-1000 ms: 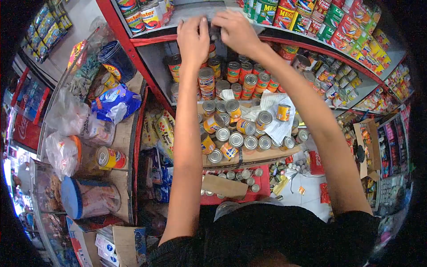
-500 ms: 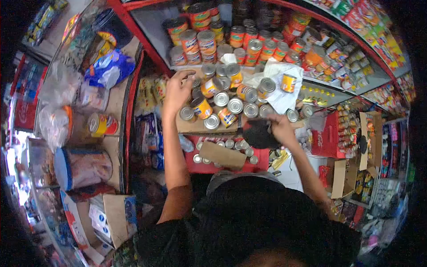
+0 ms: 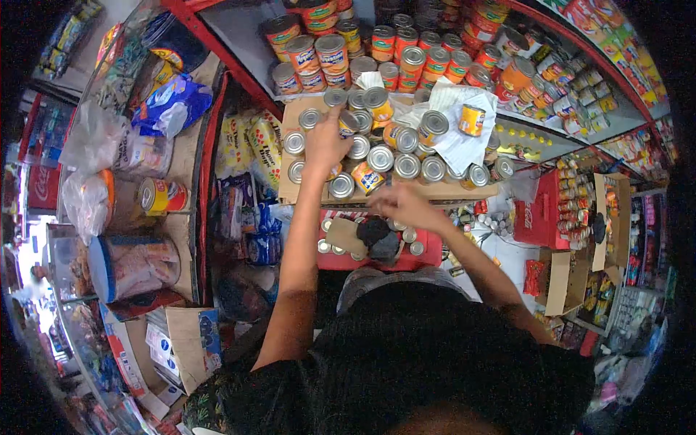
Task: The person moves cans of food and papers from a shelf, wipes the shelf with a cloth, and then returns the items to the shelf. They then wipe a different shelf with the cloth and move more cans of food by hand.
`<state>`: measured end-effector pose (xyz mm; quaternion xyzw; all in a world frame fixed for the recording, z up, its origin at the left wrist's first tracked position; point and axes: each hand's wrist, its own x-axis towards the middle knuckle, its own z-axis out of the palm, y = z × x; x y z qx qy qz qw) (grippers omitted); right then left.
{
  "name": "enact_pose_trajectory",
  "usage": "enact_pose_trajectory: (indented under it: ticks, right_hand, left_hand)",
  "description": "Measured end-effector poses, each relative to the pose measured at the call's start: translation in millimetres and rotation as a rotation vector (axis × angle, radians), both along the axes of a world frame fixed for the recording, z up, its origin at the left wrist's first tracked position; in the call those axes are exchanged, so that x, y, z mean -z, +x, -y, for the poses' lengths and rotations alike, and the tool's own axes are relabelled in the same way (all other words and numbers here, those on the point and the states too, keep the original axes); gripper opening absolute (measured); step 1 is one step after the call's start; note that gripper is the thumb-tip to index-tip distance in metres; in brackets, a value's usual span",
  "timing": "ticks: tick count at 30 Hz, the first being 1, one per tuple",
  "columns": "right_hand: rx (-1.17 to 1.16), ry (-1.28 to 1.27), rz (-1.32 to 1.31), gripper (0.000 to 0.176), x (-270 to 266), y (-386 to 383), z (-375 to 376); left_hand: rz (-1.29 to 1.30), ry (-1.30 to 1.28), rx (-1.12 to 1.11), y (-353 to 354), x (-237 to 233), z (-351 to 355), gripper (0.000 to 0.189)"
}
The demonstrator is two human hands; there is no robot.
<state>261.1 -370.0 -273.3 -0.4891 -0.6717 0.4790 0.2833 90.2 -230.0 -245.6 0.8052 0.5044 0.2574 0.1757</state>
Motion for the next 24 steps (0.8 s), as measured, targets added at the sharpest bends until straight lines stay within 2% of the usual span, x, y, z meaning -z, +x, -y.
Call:
enact_pose_trajectory:
  ticks: [2, 3, 4, 5, 6, 8, 9, 11, 12, 14, 15, 16, 18, 19, 20, 22, 24]
  right_hand:
    - [0.167, 0.132, 0.157, 0.015, -62.5, 7.2, -35.2]
    - [0.259, 0.559, 0.101, 0.019, -59.6, 13.3, -62.8]
    - [0.31, 0.742, 0.275, 0.023, -71.7, 16.6, -85.0]
    - [0.357, 0.919, 0.452, 0.028, -83.3, 19.3, -103.8]
    - [0.364, 0.918, 0.457, 0.028, -75.4, 22.3, -123.5]
    - [0.134, 0.743, 0.629, 0.036, -51.0, 27.8, -156.8]
    - [0.133, 0.747, 0.63, 0.036, -56.9, 31.3, -161.9]
    - [-0.004, 0.535, 0.596, 0.037, -70.1, 40.9, -170.8]
    - [-0.011, 0.542, 0.597, 0.037, -77.5, 47.3, -175.8]
    - [0.18, 0.366, 0.729, 0.045, -93.8, 63.3, -176.0]
    - [0.08, 0.211, 0.731, 0.052, -115.7, 67.6, -170.7]
    - [0.079, 0.216, 0.73, 0.052, -104.8, 72.0, -174.7]
    - [-0.15, 0.701, 0.483, 0.051, -83.2, 74.8, -184.6]
    - [-0.272, 0.599, 0.476, 0.059, -79.6, 72.3, -189.6]
    - [-0.27, 0.603, 0.479, 0.059, -74.4, 68.8, -192.7]
    - [-0.443, 0.502, 0.436, 0.06, -63.2, 61.2, -197.2]
    - [-0.482, 0.533, 0.413, 0.058, -56.6, 57.6, -204.9]
  left_hand:
    - [-0.092, -0.027, -0.069, 3.6, -9.6, 2.1, 0.065]
    - [-0.08, 0.058, -0.078, 8.8, -19.7, 9.7, 0.062]
    - [-0.076, 0.062, -0.065, 16.6, -25.3, 13.1, 0.062]
    - [0.044, 0.042, -0.12, 25.4, -28.9, 17.0, 0.061]
    - [0.164, 0.021, -0.179, 33.8, -32.6, 21.9, 0.06]
    - [0.21, 0.039, -0.195, 48.9, -34.9, 27.3, 0.06]
    - [0.227, 0.046, -0.207, 54.1, -32.5, 26.7, 0.062]
    - [0.273, 0.035, -0.204, 57.8, -28.9, 24.0, 0.065]
    - [0.276, 0.041, -0.212, 59.3, -29.0, 21.0, 0.065]
    - [0.371, 0.007, -0.16, 65.1, -26.2, 18.8, 0.061]
    - [0.353, -0.004, -0.162, 69.7, -30.6, 19.2, 0.059]
    - [0.352, 0.001, -0.163, 73.4, -29.6, 17.2, 0.059]
    - [0.401, -0.001, -0.086, 80.1, -30.7, 10.5, 0.059]
    - [0.396, -0.07, -0.087, 81.4, -34.9, 10.6, 0.058]
    - [0.398, -0.066, -0.084, 80.8, -32.9, 9.5, 0.058]
    - [0.451, 0.119, 0.012, 74.4, -18.5, 3.7, 0.057]
    - [0.438, 0.096, -0.007, 66.6, -11.9, 4.8, 0.058]
